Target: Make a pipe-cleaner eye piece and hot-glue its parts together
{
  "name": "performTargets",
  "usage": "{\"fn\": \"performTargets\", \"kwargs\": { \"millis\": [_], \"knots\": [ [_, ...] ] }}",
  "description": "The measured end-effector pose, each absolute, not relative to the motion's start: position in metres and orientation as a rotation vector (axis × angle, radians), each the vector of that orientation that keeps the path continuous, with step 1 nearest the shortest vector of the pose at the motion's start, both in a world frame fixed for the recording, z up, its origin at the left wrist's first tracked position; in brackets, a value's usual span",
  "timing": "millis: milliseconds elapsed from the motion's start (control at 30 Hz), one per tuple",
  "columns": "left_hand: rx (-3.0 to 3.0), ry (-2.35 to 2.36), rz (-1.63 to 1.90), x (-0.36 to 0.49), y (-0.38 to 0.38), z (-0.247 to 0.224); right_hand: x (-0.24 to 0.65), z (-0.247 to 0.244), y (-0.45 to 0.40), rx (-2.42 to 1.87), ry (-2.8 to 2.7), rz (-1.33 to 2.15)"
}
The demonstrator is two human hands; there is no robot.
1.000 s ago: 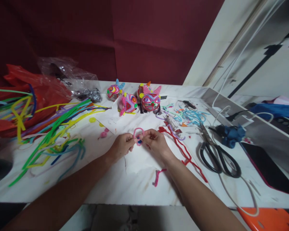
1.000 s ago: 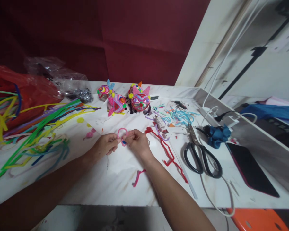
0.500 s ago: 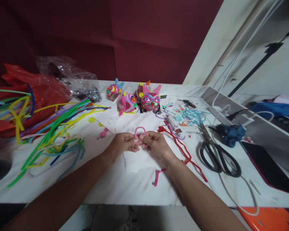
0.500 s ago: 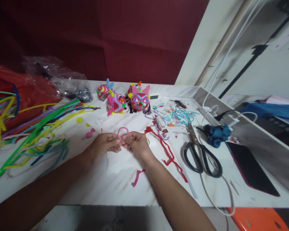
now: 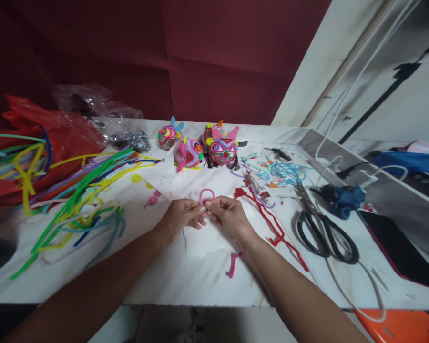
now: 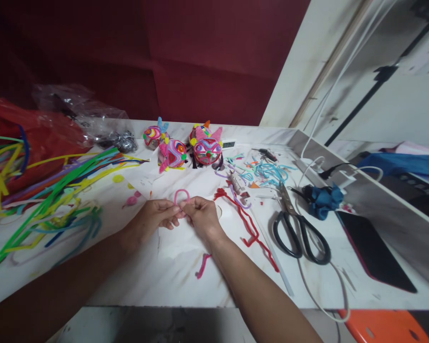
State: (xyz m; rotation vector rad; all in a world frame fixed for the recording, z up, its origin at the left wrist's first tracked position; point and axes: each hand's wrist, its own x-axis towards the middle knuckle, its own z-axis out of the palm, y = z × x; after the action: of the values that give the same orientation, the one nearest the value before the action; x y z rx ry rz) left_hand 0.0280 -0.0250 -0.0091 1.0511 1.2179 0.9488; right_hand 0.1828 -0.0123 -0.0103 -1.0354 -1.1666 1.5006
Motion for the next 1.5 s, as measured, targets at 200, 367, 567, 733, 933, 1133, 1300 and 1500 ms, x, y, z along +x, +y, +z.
{"fn": "performTargets", "kwargs": {
  "millis": [200, 367, 567, 733, 933, 1133, 1300, 1500],
  "knots": [
    [1.221, 1.305, 0.885, 0.029, -0.024, -0.009, 0.186, -0.018, -0.008, -1.062, -1.356, 1.278],
    [1.272, 1.305, 0.845, 0.031, -0.028, -0.007, 0.193, -0.017, -0.008, -1.185, -1.679, 0.72],
    [1.355, 1.26, 0.811, 0.029, -0.03, -0.009, 0.198, -0.014, -0.011, -1.222, -2.134, 0.17],
    [1.363, 1.248, 0.787, 0.028, -0.029, -0.011, 0.2, -0.01, -0.012, -1.256, -2.232, 0.115],
    [1.342, 1.256, 0.736, 0.029, -0.03, -0.008, 0.204, -0.009, -0.011, -1.171, -2.243, 0.113],
    [1.365, 1.235, 0.738, 0.026, -0.029, -0.009, 0.205, -0.007, -0.012, -1.192, -2.298, -0.059],
    [1.375, 1.221, 0.72, 0.025, -0.028, -0.011, 0.206, -0.005, -0.012, -1.142, -2.391, -0.234],
    [1.383, 1.222, 0.697, 0.026, -0.031, -0.005, 0.208, -0.002, -0.013, -1.093, -2.447, -0.302]
  ]
}}
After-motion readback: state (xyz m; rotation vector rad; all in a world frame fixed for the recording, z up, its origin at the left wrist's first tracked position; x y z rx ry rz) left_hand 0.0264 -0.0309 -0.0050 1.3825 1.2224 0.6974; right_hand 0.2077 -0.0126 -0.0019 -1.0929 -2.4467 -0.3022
